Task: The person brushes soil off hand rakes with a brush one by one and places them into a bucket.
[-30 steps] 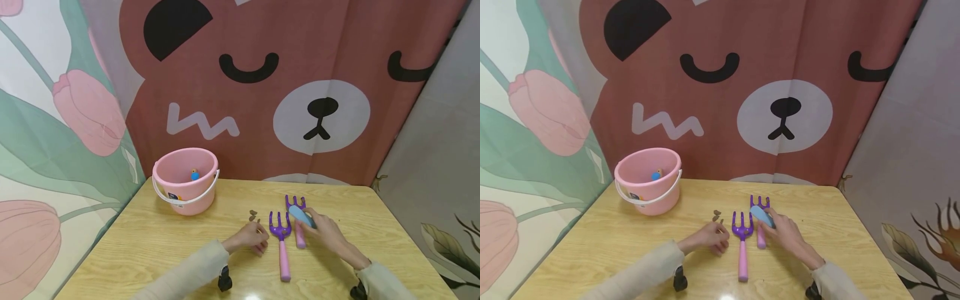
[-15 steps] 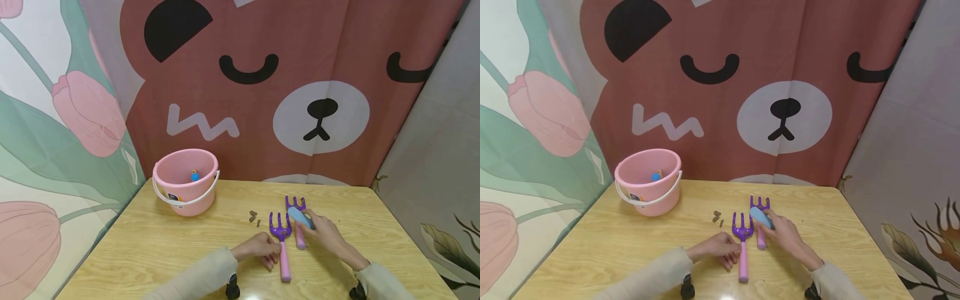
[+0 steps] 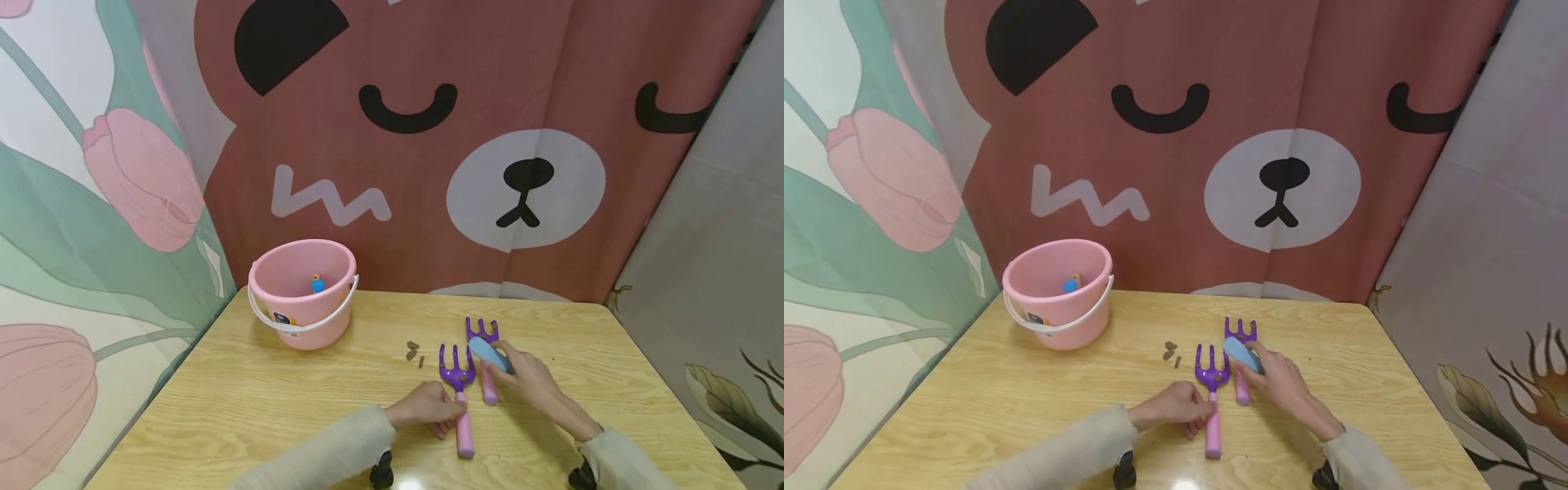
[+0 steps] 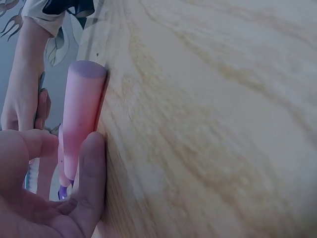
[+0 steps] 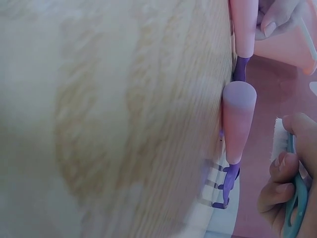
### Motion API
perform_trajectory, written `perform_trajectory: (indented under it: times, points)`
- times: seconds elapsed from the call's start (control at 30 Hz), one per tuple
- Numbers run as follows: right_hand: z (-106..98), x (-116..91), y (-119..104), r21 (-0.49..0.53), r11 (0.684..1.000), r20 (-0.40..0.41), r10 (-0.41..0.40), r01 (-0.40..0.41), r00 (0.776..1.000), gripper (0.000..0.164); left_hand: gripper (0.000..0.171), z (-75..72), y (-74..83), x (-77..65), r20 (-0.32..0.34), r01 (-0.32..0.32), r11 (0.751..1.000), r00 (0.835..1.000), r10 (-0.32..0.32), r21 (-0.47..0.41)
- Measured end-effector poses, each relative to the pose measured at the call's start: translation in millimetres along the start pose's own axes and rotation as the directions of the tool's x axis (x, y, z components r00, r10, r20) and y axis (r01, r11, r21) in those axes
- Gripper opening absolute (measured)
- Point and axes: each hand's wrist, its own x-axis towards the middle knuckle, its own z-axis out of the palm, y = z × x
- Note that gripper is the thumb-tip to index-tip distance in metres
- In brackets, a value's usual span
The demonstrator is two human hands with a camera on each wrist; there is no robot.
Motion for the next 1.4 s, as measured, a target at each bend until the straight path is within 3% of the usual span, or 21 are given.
perform_trajectory:
  times: [0.27,0.6,1.1,1.4]
  points:
    - [1,1,-1,0.004,1.0,-0.002,-0.004,0.004,1.0,0.047,0.043,6.0,7.7,0.4,-0.063,0.048,0.995,0.997,-0.043,0.086]
    - [4,-1,1,-0.011,1.0,-0.02,-0.009,0.009,1.0,0.044,0.034,11.5,9.1,0.2,-0.119,0.061,0.992,0.992,-0.047,0.113]
    - [6,1,2,-0.029,1.0,-0.021,-0.004,0.003,1.0,0.046,0.032,11.7,7.2,2.6,-0.111,0.045,0.992,0.993,-0.032,0.12]
    - [5,2,1,-0.015,1.0,-0.001,-0.002,0.002,1.0,0.047,0.033,6.7,5.8,1.2,-0.081,0.062,0.996,0.995,-0.057,0.062]
